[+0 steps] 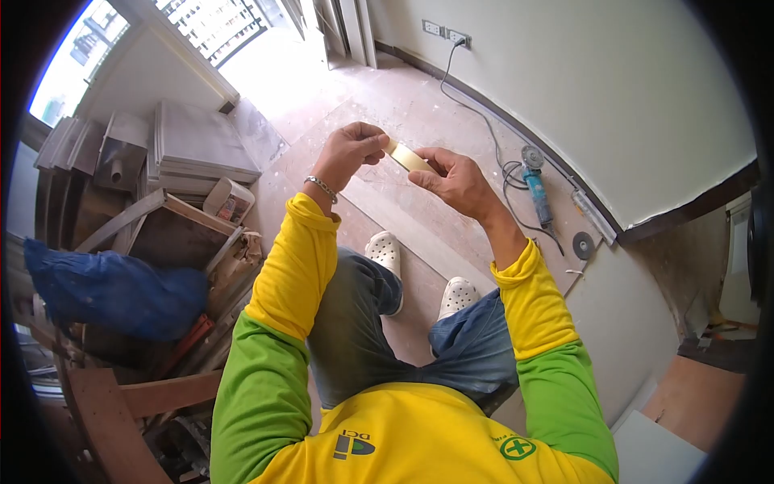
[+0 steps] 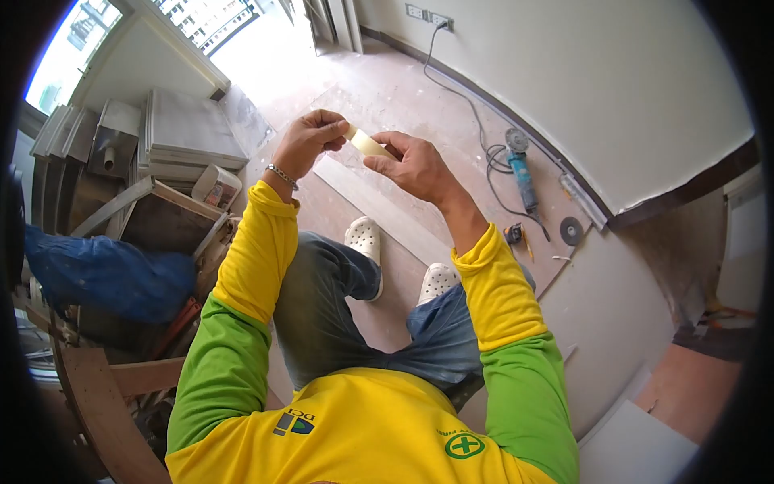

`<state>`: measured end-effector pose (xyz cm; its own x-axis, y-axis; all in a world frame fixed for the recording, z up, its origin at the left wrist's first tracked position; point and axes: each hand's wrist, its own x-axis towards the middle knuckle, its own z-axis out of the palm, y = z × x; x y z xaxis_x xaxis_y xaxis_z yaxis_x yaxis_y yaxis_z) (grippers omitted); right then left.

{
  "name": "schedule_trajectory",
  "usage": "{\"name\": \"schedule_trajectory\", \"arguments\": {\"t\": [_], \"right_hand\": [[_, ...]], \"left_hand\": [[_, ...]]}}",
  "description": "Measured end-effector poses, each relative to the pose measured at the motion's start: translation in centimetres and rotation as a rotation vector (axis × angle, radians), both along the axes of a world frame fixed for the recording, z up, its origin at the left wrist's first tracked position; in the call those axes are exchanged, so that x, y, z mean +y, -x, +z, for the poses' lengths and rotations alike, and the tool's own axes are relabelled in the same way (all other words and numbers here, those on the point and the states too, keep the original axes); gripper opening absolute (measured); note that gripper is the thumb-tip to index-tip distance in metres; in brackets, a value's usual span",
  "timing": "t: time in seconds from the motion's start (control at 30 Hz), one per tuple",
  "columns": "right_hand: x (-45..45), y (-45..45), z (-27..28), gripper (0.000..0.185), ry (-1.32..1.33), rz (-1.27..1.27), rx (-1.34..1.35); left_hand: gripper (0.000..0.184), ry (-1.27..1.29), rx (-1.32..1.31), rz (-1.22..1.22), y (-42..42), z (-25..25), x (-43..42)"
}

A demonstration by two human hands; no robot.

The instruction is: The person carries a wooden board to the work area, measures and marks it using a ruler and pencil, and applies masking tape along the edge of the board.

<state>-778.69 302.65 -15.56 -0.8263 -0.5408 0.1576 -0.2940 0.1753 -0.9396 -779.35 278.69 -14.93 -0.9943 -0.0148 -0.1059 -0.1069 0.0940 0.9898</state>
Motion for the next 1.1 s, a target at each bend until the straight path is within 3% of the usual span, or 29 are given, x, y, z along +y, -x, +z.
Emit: {"name": "schedule_trajectory", "arguments": {"t": [0.07,0.2,0.43,0.67,0.87,1.1], "right_hand": [[-1.1,0.5,-0.7,0.039,0.040,0.017,0.001],[-2.3,2.6,-3.7,0.044,-0.140,-0.014,-0.027],[-0.8,3.9,-13.9,0.042,-0.416,0.096,-0.269],[-1.3,2.7,-20.2,0.044,-0.444,0.066,-0.528],[-4.9,3.2,-26.6,0.046,-0.460,-0.009,-0.426],[-7.5,3.4,-29.5,0.045,-0.430,-0.073,-0.428]], "left_hand": [[0.021,0.004,-0.016,0.012,0.6,-0.6,-1.0],[0.021,0.047,-0.061,0.149,3.0,-4.3,-4.7],[0.019,0.045,-0.283,0.396,6.1,-21.0,-16.9],[0.016,0.335,-0.468,0.535,9.4,-34.2,-22.1],[0.021,0.739,-0.376,0.585,13.7,-40.6,-23.8],[0.018,0.729,-0.296,0.533,16.8,-42.9,-25.2]]}}
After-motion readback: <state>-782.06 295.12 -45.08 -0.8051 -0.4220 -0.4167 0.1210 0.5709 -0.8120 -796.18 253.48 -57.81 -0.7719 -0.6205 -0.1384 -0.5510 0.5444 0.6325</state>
